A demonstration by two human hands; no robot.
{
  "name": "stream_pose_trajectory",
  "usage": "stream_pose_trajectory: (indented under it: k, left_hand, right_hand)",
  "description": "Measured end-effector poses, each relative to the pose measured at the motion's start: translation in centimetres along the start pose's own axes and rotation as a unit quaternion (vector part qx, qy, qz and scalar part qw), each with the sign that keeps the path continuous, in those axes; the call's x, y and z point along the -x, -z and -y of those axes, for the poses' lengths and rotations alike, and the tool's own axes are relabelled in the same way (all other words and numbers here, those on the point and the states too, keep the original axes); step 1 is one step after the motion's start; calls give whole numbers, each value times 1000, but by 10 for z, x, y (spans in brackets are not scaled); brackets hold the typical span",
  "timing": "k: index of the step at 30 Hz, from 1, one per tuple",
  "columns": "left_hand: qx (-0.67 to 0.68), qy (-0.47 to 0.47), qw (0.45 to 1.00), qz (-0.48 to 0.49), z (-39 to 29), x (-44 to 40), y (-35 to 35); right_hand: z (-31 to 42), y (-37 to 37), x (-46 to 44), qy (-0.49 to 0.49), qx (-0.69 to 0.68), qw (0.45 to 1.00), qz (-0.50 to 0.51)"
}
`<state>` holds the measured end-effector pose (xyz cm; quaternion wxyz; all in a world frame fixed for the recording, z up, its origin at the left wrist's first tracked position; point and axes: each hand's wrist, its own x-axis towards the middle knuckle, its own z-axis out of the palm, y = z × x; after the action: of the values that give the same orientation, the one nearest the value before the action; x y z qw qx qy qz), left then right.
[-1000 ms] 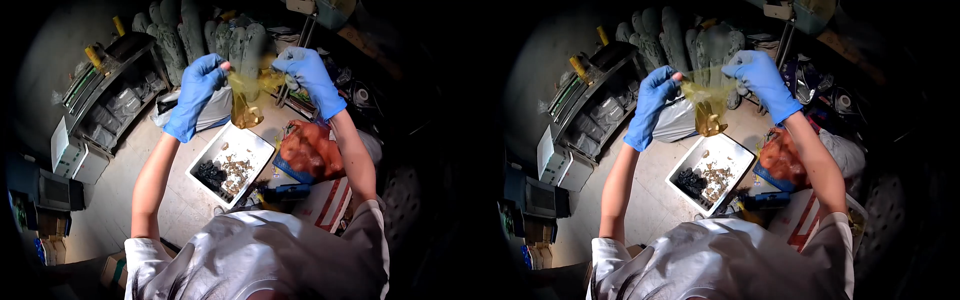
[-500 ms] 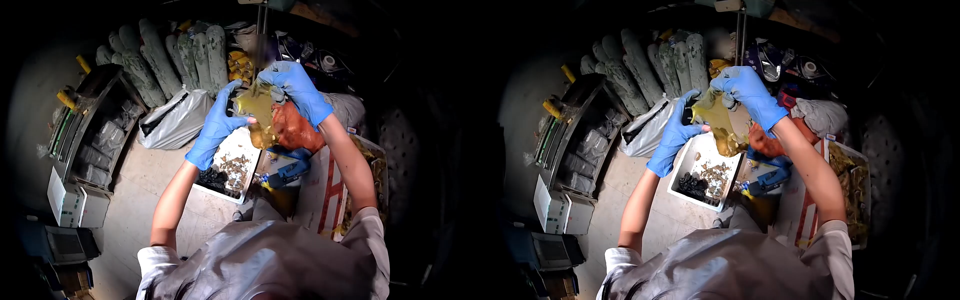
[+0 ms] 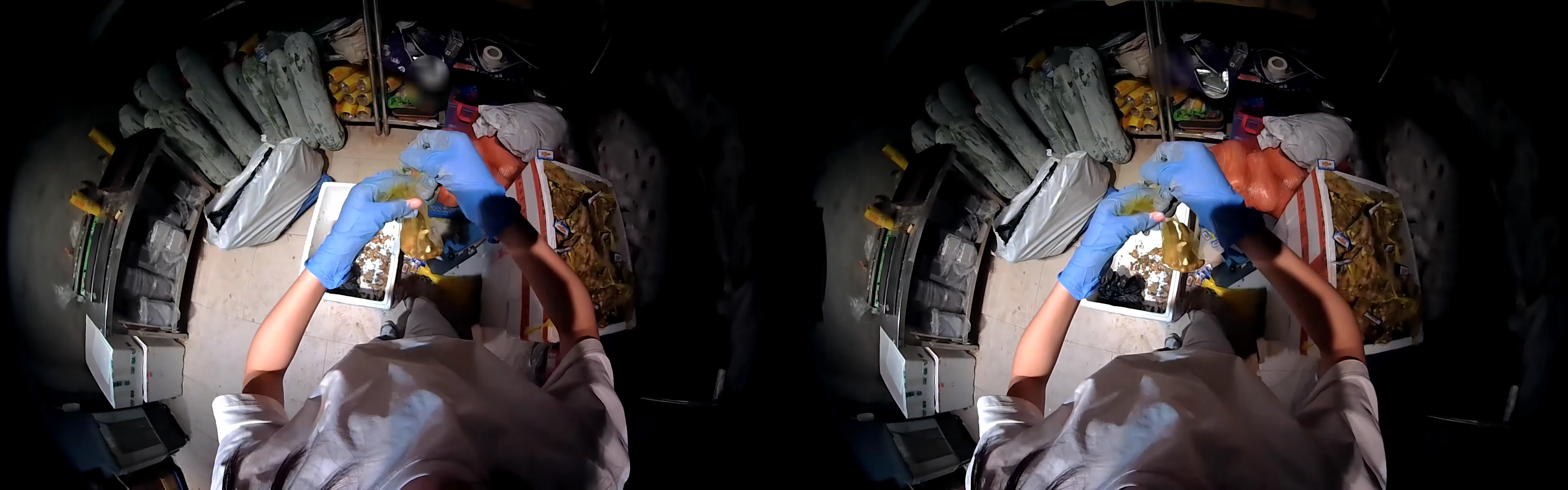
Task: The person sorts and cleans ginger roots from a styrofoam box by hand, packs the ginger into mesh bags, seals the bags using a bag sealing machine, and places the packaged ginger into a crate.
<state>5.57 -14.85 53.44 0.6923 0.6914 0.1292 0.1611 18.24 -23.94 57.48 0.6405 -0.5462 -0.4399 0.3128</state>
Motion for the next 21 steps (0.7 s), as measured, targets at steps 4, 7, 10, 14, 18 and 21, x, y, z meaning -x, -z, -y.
stream_pose_trajectory:
  k: [4, 7, 10, 14, 18, 21]
  left_hand:
    - [7, 37, 999, 6, -30, -11, -11]
    - [45, -15, 994, 97, -33, -11, -17]
    - [111, 61, 990, 69, -33, -12, -30]
    - [-140, -90, 984, 60, 40, -33, -3]
    - [-438, -203, 875, 37, 116, -28, -8]
    - [-487, -175, 848, 117, 158, -21, -31]
  right_hand:
    - [-19, 34, 10, 71, 54, 996, 18]
    - [-93, 69, 2, 212, 323, 921, -43]
    - [-135, 55, 39, -19, 229, 973, 1]
    - [-241, 35, 69, -47, 197, 977, -63]
    - [-234, 28, 131, 1, 358, 905, -231]
    - [-272, 22, 219, -106, 601, 779, -145]
